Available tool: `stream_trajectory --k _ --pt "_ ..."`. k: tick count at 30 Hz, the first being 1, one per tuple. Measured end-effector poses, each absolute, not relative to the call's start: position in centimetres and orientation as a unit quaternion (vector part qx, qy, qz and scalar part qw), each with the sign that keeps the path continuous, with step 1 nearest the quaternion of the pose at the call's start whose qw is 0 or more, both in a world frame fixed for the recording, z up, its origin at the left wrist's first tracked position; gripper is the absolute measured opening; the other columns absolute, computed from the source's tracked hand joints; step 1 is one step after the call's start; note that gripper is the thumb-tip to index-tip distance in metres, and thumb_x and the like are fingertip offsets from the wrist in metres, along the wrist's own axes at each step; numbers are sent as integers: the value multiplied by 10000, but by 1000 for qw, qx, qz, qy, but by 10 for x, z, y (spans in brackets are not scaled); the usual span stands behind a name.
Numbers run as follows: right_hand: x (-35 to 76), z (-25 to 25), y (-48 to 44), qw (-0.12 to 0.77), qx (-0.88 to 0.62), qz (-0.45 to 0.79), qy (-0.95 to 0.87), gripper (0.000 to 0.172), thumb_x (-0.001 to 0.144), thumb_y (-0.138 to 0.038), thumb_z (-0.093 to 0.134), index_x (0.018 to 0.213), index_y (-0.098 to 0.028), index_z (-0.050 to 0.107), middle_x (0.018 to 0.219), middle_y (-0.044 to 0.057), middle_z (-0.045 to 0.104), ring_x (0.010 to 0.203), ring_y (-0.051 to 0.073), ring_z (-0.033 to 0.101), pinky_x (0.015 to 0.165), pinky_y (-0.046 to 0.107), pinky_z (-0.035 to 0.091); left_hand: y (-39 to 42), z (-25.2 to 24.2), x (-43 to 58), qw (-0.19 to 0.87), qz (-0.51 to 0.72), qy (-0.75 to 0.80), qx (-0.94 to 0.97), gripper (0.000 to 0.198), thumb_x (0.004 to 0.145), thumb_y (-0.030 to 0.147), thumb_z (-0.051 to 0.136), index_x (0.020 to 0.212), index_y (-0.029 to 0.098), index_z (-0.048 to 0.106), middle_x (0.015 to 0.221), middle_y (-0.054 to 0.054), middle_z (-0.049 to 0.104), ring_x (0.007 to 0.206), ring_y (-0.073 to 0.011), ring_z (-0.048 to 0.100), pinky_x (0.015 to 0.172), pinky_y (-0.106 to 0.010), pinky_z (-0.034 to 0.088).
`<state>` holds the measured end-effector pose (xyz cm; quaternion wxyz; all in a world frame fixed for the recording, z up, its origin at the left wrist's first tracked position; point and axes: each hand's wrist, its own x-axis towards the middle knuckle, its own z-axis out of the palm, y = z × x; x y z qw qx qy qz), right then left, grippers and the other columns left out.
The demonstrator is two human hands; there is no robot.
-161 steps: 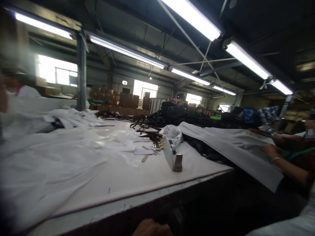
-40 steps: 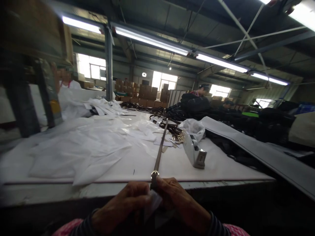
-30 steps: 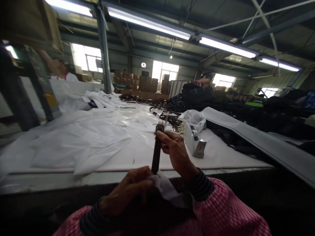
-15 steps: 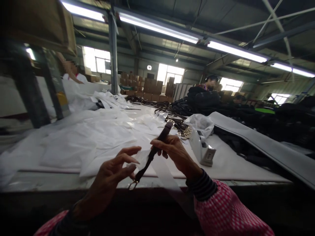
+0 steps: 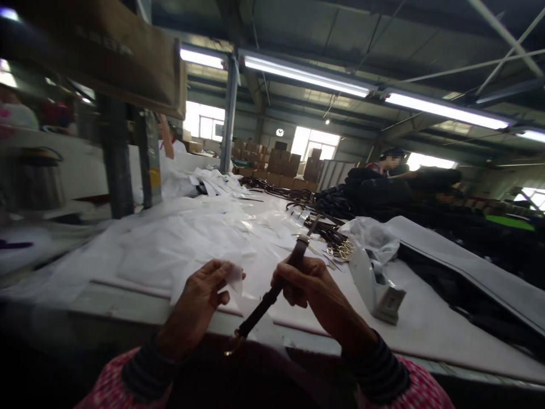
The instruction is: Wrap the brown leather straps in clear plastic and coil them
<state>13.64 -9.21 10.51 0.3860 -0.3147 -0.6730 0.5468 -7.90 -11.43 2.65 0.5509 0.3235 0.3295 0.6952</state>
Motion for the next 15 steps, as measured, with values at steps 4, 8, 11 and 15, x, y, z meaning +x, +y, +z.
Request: stream_trajectory --k 4,8,11,15 --pt "125 129 -78 477 -292 541 -629 366 844 -466 795 749 -120 723 651 22 594 449 44 381 395 178 251 -127 32 -77 548 678 313 377 270 877 402 736 830 161 623 841 -60 698 743 -172 667 516 -209 506" --pt "107 158 -67 498 -287 533 -620 370 758 -467 868 728 -126 726 646 20 581 449 44 398 372 156 292 -130 35 -79 558 704 270 347 259 864 377 761 794 157 645 763 -4 644 733 -140 640 747 -290 567" --pt "98 176 -62 505 -291 522 -623 383 705 -486 897 701 -138 737 579 -2 506 439 43 376 348 142 299 -132 29 -87 552 705 287 339 226 761 282 857 869 144 714 868 -32 703 834 -151 654 819 -271 528" --pt "93 187 -43 513 -307 499 -627 299 673 -485 901 734 -215 787 669 75 599 439 90 433 316 214 386 -129 13 -99 514 730 334 301 233 628 220 892 705 117 697 699 -43 700 678 -139 639 678 -245 506"
